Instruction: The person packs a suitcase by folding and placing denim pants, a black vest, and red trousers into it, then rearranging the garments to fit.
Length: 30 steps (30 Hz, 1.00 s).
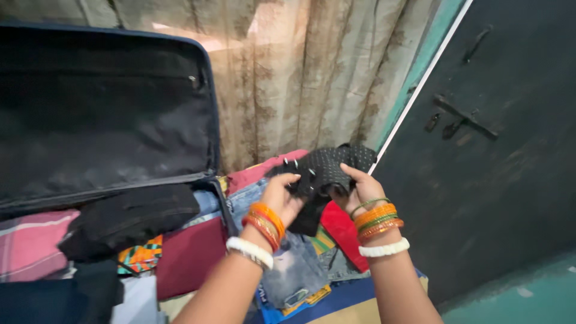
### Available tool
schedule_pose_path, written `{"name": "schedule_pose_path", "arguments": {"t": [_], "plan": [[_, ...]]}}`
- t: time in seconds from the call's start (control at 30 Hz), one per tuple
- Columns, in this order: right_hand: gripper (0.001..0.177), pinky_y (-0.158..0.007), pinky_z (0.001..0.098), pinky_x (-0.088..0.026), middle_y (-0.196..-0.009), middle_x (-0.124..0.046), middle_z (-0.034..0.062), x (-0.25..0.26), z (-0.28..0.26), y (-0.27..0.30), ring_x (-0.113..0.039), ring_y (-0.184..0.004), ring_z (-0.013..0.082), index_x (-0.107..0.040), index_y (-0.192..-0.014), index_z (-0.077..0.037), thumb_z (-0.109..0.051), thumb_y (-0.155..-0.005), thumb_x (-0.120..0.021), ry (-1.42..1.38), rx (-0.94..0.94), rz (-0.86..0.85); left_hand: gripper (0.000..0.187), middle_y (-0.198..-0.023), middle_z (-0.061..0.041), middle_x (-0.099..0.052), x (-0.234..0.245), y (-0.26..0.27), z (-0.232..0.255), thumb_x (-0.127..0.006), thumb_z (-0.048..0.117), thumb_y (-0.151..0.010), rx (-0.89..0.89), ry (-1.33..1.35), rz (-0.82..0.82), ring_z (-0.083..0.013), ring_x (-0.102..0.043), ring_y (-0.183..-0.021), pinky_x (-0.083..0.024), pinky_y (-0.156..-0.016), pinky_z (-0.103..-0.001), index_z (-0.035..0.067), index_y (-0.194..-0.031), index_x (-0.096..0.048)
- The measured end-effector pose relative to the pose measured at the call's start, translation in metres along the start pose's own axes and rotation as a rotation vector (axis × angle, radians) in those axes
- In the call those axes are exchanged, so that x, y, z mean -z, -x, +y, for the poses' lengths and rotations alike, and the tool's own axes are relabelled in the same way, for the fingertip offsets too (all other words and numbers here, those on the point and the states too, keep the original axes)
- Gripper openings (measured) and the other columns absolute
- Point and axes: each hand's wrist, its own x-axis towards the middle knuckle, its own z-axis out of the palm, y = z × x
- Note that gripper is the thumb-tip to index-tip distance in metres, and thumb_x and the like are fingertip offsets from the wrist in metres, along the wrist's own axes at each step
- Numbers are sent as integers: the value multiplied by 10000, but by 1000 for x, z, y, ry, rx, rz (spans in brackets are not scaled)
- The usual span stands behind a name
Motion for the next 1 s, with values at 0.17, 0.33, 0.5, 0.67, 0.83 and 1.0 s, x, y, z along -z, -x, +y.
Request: {"name": "schedule_pose_path", "arguments": {"t": [0.17,0.33,0.5,0.67,0.83,1.0], "plan": [[366,-1040,477,-525,-1240,-708,172,18,-17,-12,-686,-1134,314,-630,-1268,46,-131,-948,-623,-65,69,-213,546,-1232,-113,-601,5,-57,-3,-502,-127,-811,-340,-322,13,-297,-611,-1124,-531,-953,-489,93,-1309,-469],[439,-1047,504,-521,-1271,-680,163,144,65,-55,-675,-1145,316,-606,-1301,23,-81,-876,-645,-1,-38,-35,549,-1261,-125,-652,135,-85,-62,-520,-120,-807,-257,-341,212,-281,-642,-1154,-518,-1035,-434,82,-1317,-508],[613,-915,543,-562,-1228,-728,217,291,200,-66,-719,-1064,397,-578,-1368,31,-189,-834,-782,290,-639,551,425,-1103,-127,-645,311,-61,-143,-609,120,-919,239,-792,938,-278,-619,-954,-520,-818,-462,131,-1340,-558],[562,-842,525,-615,-1151,-755,199,309,202,-60,-743,-998,385,-613,-1321,-28,-150,-795,-769,209,-485,415,525,-1155,-127,-706,343,-57,-187,-767,132,-835,-53,-920,851,-276,-671,-1049,-527,-916,-408,59,-1314,-565],[526,-846,411,-591,-1147,-776,156,320,198,-86,-751,-965,304,-692,-1235,19,-161,-759,-825,330,-160,372,662,-1192,-145,-707,297,-72,-197,-857,68,-741,-61,-1047,978,-302,-694,-1121,-511,-1009,-393,31,-1306,-515],[561,-906,380,-557,-1155,-779,154,353,229,-55,-745,-1004,287,-692,-1218,25,-164,-718,-864,694,-118,477,688,-1216,-157,-698,292,-45,-210,-844,43,-753,52,-1231,1000,-315,-684,-1163,-507,-1038,-398,60,-1322,-458]]}}
